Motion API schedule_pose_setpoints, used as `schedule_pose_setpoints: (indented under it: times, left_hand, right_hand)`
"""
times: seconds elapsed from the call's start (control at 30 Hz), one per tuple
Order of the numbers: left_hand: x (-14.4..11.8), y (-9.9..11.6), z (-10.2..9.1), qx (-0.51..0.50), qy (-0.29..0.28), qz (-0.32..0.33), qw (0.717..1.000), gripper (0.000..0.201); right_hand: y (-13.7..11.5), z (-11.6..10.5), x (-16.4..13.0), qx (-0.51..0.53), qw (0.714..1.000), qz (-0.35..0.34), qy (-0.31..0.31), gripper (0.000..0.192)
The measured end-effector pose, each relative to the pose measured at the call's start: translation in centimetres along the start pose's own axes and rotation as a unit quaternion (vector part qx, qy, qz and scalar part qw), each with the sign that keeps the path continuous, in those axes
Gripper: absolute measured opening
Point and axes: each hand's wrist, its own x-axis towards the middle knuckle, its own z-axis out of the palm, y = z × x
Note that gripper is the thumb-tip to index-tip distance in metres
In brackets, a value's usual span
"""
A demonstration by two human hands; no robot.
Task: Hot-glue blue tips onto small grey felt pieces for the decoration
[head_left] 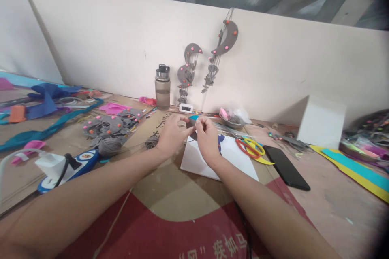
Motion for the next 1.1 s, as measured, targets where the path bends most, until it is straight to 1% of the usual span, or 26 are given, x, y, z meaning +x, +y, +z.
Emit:
schedule_pose_setpoints:
  times: [0.2,0.37,0.53,0.63,0.73,0.8,0.93,1.1]
  left_hand:
    - [-0.07,-0.14,0.0,0.011,0.022,-0.018,1.0,0.017]
    - [-0.05,-0.16,0.01,0.01,0.021,-0.029,0.999,0.018]
    - [0.13,-0.3,0.17,-0.058,0.006,-0.064,0.996,0.016]
    - [0.31,-0.38,0.21,-0.096,0.008,-0.089,0.991,0.012]
    - [0.51,-0.59,0.12,-0.109,0.017,-0.113,0.987,0.009]
    - [0.64,-0.77,0.04,-0.119,0.013,-0.13,0.984,0.01]
    - [0.74,-0.72,0.04,-0.167,0.003,-0.166,0.972,0.014]
    - [0.54,0.07,0.3,-0.279,0.0,-0.211,0.937,0.021]
  right_hand:
    - [-0.15,0.37,-0.63,-0.01,1.0,-0.015,-0.023,0.018]
    - [-0.4,0.49,-0.81,0.007,0.999,-0.015,-0.049,0.017]
    - [-0.86,0.6,-0.97,0.024,0.996,-0.033,-0.073,0.019]
    - [-0.92,0.66,-1.06,0.025,0.995,-0.042,-0.083,0.018]
    - [-0.84,0.68,-1.09,0.017,0.996,-0.032,-0.084,0.016]
    - [-0.78,0.66,-1.07,0.008,0.996,-0.022,-0.082,0.014]
    - [-0.65,0.52,-0.94,-0.006,0.997,-0.021,-0.075,0.012]
    - [-0.31,0.31,-0.64,-0.012,0.997,-0.022,-0.07,0.012]
